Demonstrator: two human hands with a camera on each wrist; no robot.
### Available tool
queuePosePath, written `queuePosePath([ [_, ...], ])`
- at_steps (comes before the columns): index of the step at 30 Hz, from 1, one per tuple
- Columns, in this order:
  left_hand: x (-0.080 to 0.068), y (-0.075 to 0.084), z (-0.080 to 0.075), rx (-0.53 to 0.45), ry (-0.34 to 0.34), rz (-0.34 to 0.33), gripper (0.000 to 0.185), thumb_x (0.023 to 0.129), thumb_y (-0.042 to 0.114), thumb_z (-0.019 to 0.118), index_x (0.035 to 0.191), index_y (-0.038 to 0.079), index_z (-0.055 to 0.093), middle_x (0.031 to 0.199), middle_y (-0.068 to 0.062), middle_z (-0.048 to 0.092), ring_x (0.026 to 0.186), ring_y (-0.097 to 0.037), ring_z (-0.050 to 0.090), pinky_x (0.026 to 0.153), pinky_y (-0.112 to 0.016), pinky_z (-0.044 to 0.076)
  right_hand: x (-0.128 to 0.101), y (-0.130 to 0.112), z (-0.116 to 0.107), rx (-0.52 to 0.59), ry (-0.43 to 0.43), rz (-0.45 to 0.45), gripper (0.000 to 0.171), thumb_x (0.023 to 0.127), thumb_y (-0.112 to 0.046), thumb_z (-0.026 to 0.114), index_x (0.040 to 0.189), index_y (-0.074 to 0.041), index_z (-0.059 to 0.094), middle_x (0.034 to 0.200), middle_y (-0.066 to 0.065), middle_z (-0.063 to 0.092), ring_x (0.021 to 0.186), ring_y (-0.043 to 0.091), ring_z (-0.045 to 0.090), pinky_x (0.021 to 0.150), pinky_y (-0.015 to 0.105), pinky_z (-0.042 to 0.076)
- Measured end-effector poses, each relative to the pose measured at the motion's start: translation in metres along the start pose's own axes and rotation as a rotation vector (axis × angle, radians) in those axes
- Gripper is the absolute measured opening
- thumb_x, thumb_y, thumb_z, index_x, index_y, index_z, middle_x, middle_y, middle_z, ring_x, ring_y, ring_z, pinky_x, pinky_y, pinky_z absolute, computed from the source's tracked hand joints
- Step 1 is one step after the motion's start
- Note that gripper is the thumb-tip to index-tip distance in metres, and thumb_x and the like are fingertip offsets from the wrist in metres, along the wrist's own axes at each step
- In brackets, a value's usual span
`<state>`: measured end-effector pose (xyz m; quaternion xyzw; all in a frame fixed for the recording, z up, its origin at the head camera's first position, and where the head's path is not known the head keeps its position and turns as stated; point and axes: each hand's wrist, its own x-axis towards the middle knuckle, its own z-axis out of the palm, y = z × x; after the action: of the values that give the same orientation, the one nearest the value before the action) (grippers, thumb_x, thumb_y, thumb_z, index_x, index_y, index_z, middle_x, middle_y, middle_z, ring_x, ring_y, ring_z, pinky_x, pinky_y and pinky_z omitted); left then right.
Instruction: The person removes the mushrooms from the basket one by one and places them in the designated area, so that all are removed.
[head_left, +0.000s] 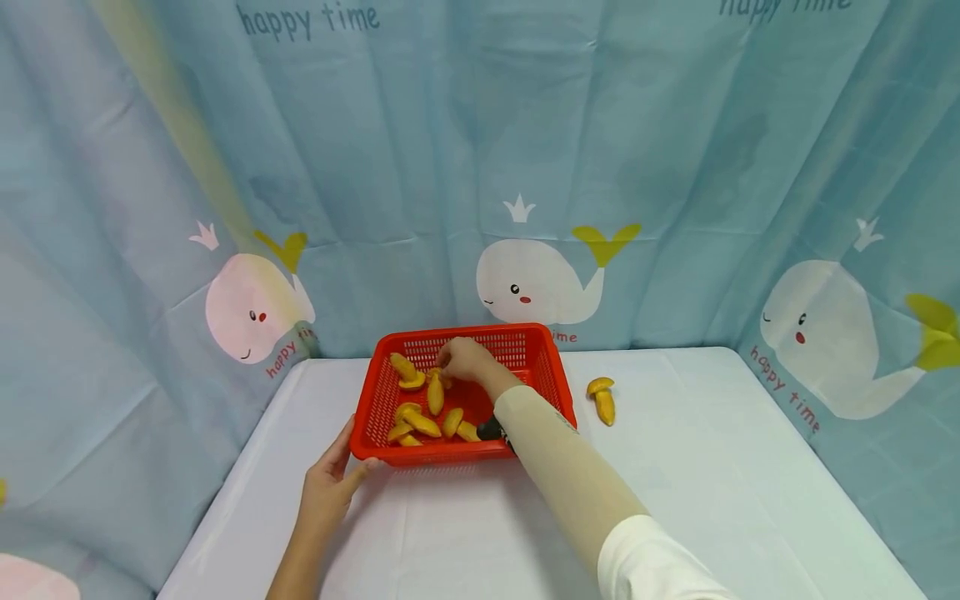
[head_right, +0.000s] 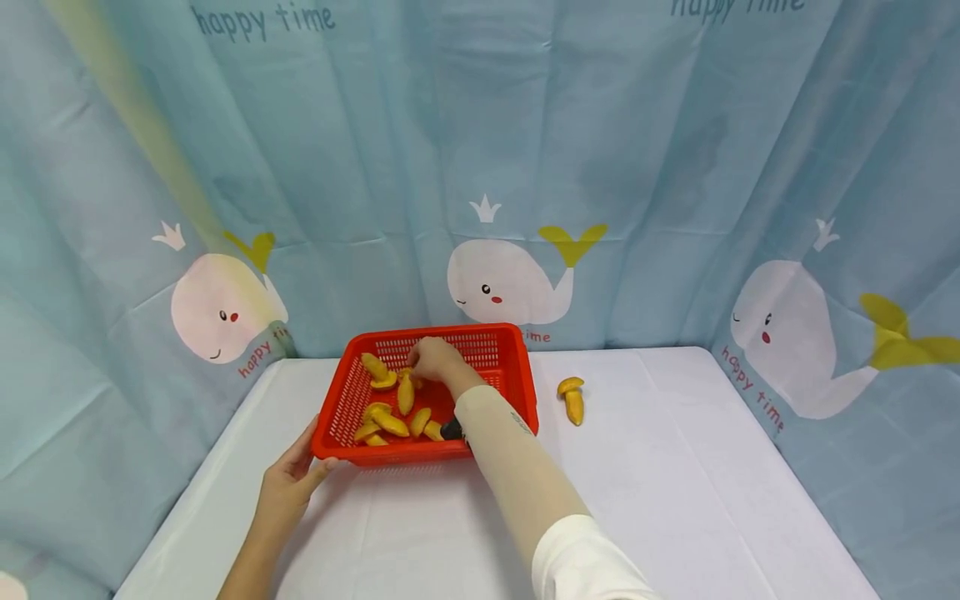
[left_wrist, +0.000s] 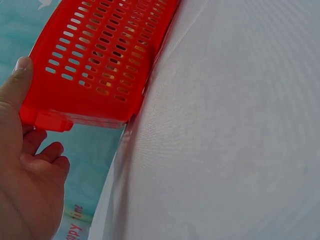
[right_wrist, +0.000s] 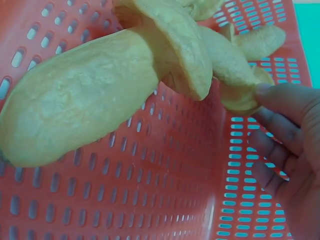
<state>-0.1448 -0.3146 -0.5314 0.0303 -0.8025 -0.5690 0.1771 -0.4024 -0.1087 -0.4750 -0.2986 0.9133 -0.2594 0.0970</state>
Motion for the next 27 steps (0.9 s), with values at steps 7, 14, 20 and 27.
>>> queuePosePath([
  [7, 0.002, 0.002, 0.004, -0.014, -0.021, -0.010, 0.078, 0.091, 0.018, 0.078, 0.158, 0.028, 0.040, 0.163, 0.004, 0.039, 0.152, -0.011, 0.032, 0.109, -0.006, 0.033, -0.002, -0.004, -0.010, 0.120, 0.056, -0.035, 0.016, 0.093, -0.019, 0.077, 0.110, -0.017, 0.077, 0.107, -0.003, 0.073, 0.090, 0.012, 0.064, 0.078, 0.024, 0.059],
  [14, 0.001, 0.003, 0.000, 0.004, -0.007, -0.010, 0.078, 0.091, 0.018, 0.078, 0.158, 0.030, 0.040, 0.163, 0.006, 0.039, 0.151, -0.006, 0.032, 0.108, -0.006, 0.033, -0.009, -0.023, -0.031, 0.198, 0.067, -0.116, 0.018, 0.096, -0.019, 0.074, 0.113, -0.015, 0.076, 0.109, -0.003, 0.073, 0.094, 0.013, 0.066, 0.079, 0.026, 0.059],
  [20, 0.003, 0.002, -0.002, -0.003, -0.010, 0.009, 0.078, 0.092, 0.015, 0.077, 0.159, 0.028, 0.039, 0.164, 0.002, 0.038, 0.147, 0.005, 0.033, 0.108, -0.006, 0.034, -0.018, -0.032, -0.052, 0.155, 0.126, -0.142, 0.017, 0.095, -0.022, 0.074, 0.112, -0.018, 0.077, 0.109, -0.005, 0.074, 0.103, 0.013, 0.066, 0.090, 0.029, 0.058],
  [27, 0.000, 0.002, 0.001, 0.010, 0.004, -0.016, 0.078, 0.091, 0.017, 0.078, 0.159, 0.027, 0.039, 0.163, 0.001, 0.039, 0.143, 0.011, 0.034, 0.107, -0.004, 0.033, -0.041, -0.036, -0.074, 0.186, 0.137, -0.183, 0.018, 0.095, -0.022, 0.073, 0.113, -0.019, 0.077, 0.108, -0.006, 0.074, 0.103, 0.012, 0.066, 0.092, 0.029, 0.057],
])
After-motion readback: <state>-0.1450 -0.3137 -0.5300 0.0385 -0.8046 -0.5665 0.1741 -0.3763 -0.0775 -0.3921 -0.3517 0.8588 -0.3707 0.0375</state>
